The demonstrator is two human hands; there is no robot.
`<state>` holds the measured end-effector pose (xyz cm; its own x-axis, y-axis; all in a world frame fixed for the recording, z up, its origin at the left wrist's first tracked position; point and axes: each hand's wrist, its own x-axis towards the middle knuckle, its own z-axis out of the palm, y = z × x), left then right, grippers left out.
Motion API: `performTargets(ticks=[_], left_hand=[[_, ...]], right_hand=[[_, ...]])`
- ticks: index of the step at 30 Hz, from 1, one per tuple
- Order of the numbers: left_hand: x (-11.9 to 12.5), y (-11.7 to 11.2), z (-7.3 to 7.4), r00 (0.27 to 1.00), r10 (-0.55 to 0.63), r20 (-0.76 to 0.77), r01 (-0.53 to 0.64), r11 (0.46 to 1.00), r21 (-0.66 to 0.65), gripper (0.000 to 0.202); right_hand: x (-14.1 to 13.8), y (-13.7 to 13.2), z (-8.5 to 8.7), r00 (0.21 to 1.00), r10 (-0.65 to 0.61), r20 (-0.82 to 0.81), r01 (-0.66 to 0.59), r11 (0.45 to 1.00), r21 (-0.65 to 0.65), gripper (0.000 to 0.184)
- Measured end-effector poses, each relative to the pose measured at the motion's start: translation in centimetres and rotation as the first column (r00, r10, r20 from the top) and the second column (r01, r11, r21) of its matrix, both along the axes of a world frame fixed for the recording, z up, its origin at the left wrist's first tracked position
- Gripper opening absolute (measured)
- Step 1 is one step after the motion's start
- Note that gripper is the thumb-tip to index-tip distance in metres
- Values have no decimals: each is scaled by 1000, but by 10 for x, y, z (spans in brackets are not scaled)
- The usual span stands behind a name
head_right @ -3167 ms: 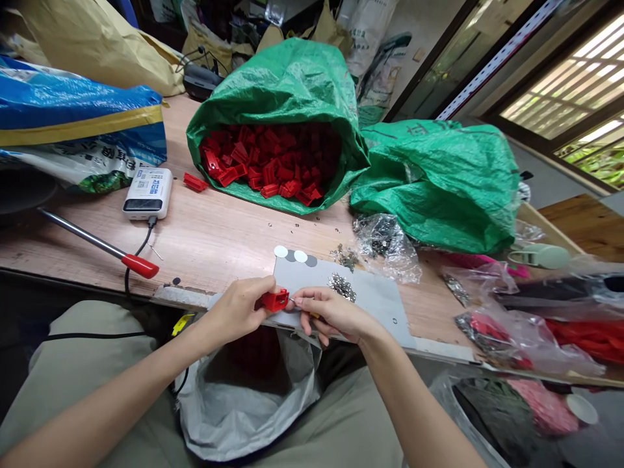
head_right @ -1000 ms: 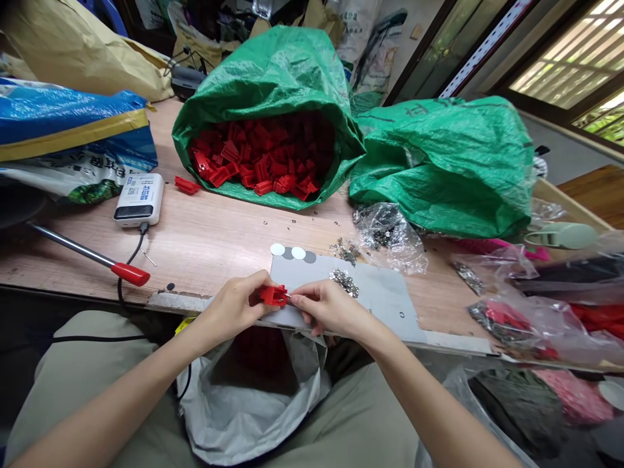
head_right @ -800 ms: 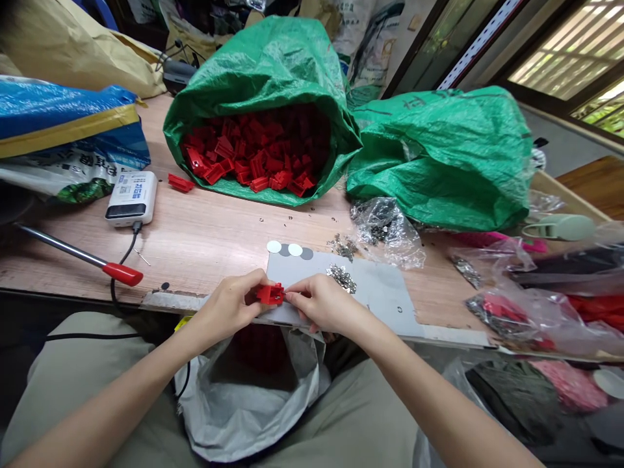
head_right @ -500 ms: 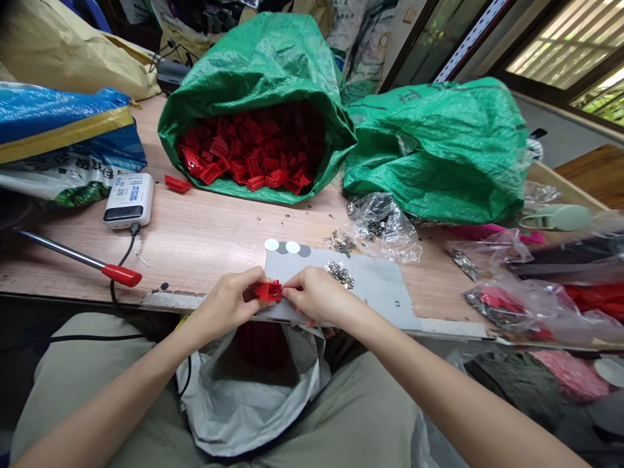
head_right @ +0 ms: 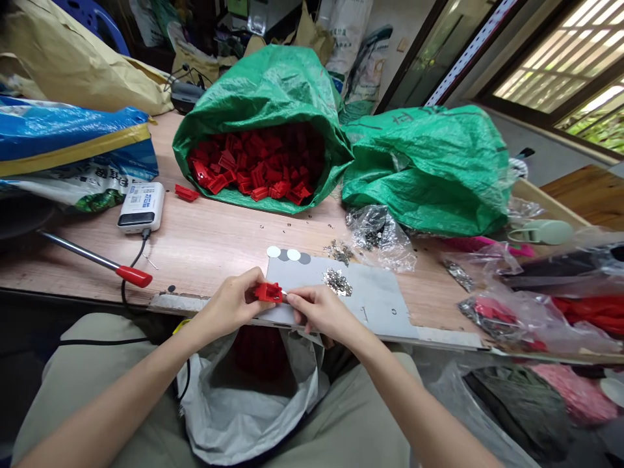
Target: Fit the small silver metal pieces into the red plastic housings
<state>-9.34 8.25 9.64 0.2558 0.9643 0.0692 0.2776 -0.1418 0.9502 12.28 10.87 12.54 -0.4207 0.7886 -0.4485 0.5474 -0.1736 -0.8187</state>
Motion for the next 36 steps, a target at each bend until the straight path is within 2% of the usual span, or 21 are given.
performTargets(ticks=[3, 4, 6, 8, 10, 12, 14, 16, 22, 25, 28, 30, 31, 32, 34, 35, 36], left_hand=[[-1, 2, 3, 962, 48, 267, -10, 990, -141, 30], [-2, 3, 5, 915, 80, 395, 1, 980, -200, 38], [-3, 4, 11, 762, 171, 625, 64, 940, -335, 42], [-4, 4, 17, 585, 289, 758, 183, 863, -471, 30], [-5, 2, 23, 440, 388, 810, 347, 758, -552, 22], [-6, -1, 27, 329, 440, 836, 499, 670, -549, 23], [-6, -4, 29, 251, 463, 850, 602, 613, -511, 26], [-7, -8, 30, 204, 484, 851, 651, 582, -487, 26], [-14, -15, 24, 145, 515, 845, 748, 502, -435, 22], [-16, -17, 19, 106, 496, 862, 779, 497, -382, 22], [-19, -18, 19, 68, 436, 897, 784, 533, -319, 28], [-23, -19, 24, 70, 364, 929, 754, 590, -289, 29], [-24, -21, 27, 103, 306, 947, 738, 615, -279, 28], [-26, -22, 32, 176, 221, 959, 720, 635, -279, 28], [-25, -28, 37, 466, -63, 882, 675, 670, -309, 32], [-23, -31, 37, 628, -216, 748, 634, 699, -331, 31], [-18, -35, 34, 774, -370, 514, 578, 743, -337, 30]], right_hand=[[7, -14, -9, 967, -179, -181, 189, 981, 37, 62], [6, -19, -9, 954, -206, -218, 229, 970, 81, 65], [1, -30, -7, 949, -191, -250, 247, 944, 217, 63], [-8, -39, -3, 963, -124, -238, 213, 892, 399, 55], [-19, -44, 2, 979, -40, -198, 146, 820, 554, 48], [-28, -44, 7, 988, 22, -154, 83, 760, 644, 47], [-35, -43, 11, 991, 53, -126, 49, 727, 685, 47], [-39, -41, 14, 991, 64, -118, 39, 701, 712, 46], [-45, -42, 23, 985, 125, -123, 14, 646, 763, 41], [-47, -42, 22, 980, 133, -150, 27, 653, 757, 40], [-46, -38, 15, 974, 69, -217, 112, 686, 719, 34], [-43, -31, 12, 956, -36, -290, 220, 742, 633, 32], [-42, -26, 12, 940, -96, -327, 278, 771, 573, 34], [-43, -20, 15, 922, -150, -357, 327, 794, 512, 37], [-48, -4, 24, 901, -201, -384, 367, 827, 427, 45], [-55, 6, 29, 905, -192, -379, 349, 844, 408, 49], [-65, 16, 35, 919, -162, -359, 309, 862, 402, 53]])
